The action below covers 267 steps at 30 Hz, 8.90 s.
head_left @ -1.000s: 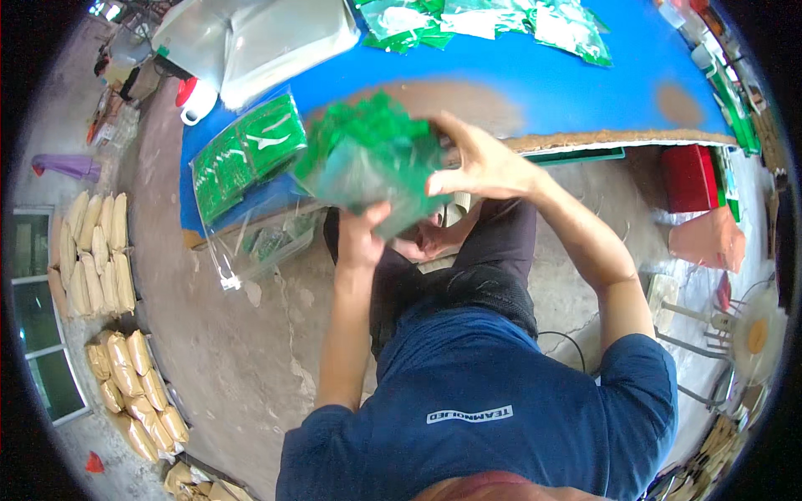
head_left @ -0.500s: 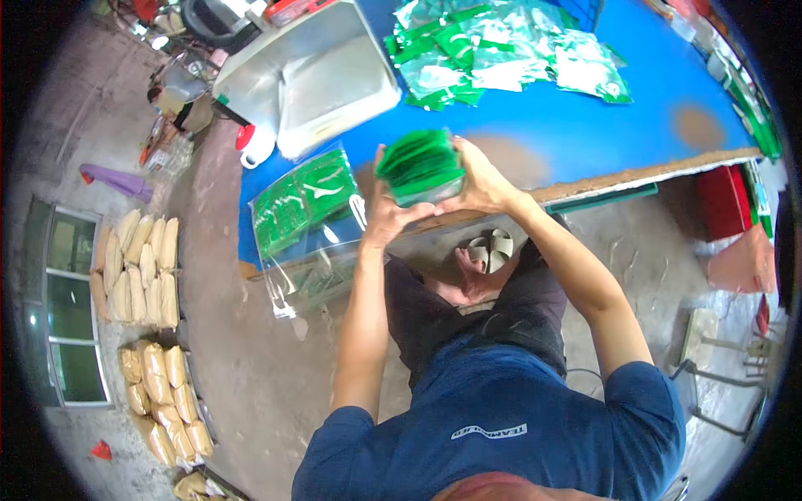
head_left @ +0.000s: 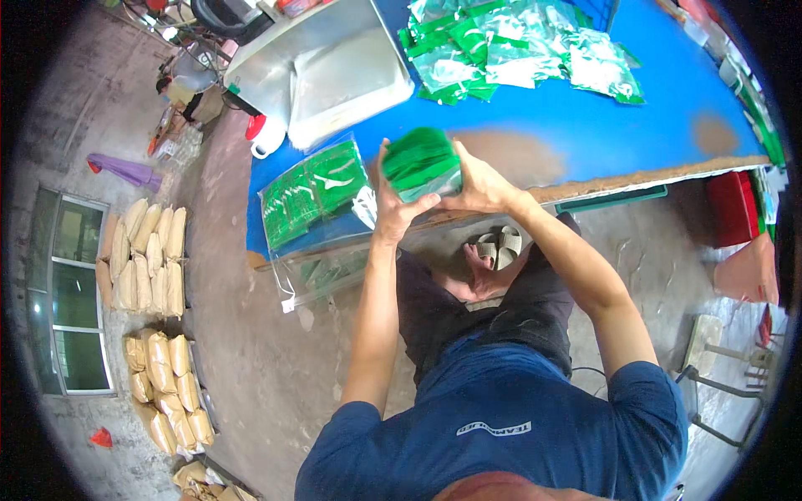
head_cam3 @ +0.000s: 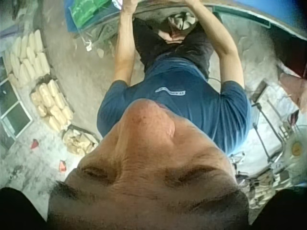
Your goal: Packing small green plastic bags into larger clear plastic sleeves.
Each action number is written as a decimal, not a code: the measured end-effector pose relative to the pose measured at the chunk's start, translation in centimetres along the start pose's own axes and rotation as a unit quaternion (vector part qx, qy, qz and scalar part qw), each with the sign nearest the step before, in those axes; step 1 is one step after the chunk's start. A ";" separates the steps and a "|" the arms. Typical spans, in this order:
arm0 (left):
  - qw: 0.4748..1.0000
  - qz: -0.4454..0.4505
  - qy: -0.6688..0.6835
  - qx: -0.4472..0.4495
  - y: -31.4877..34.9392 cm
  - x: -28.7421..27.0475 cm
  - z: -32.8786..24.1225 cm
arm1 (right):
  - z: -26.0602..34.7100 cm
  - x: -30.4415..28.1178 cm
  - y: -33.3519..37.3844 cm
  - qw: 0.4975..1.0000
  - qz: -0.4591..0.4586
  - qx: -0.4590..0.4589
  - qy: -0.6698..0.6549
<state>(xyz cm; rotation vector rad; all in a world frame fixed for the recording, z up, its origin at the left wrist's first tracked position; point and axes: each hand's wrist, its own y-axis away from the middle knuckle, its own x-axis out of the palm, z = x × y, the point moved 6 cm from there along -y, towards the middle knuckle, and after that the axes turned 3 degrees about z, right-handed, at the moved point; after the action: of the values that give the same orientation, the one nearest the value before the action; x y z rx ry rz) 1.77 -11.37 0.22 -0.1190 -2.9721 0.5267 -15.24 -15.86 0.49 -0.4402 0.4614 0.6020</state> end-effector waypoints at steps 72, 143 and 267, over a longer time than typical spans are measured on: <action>0.919 -0.266 0.291 -0.007 5.3 4.6 -1.5 | 5.8 -2.2 1.2 0.996 0.056 0.064 0.012; 0.854 -0.148 -0.496 0.053 3.2 -6.8 -18.7 | 8.9 17.5 -12.2 0.856 0.241 0.173 -0.424; 0.914 0.078 -0.278 -0.286 -4.4 -16.4 -3.5 | 3.2 4.9 1.6 0.951 -0.095 -0.018 0.294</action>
<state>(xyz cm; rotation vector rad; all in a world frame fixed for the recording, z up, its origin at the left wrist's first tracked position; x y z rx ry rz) 18.24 -15.93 3.32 -0.3036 -3.5981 -0.3965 -11.77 -10.92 0.09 -0.6932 0.9656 0.2824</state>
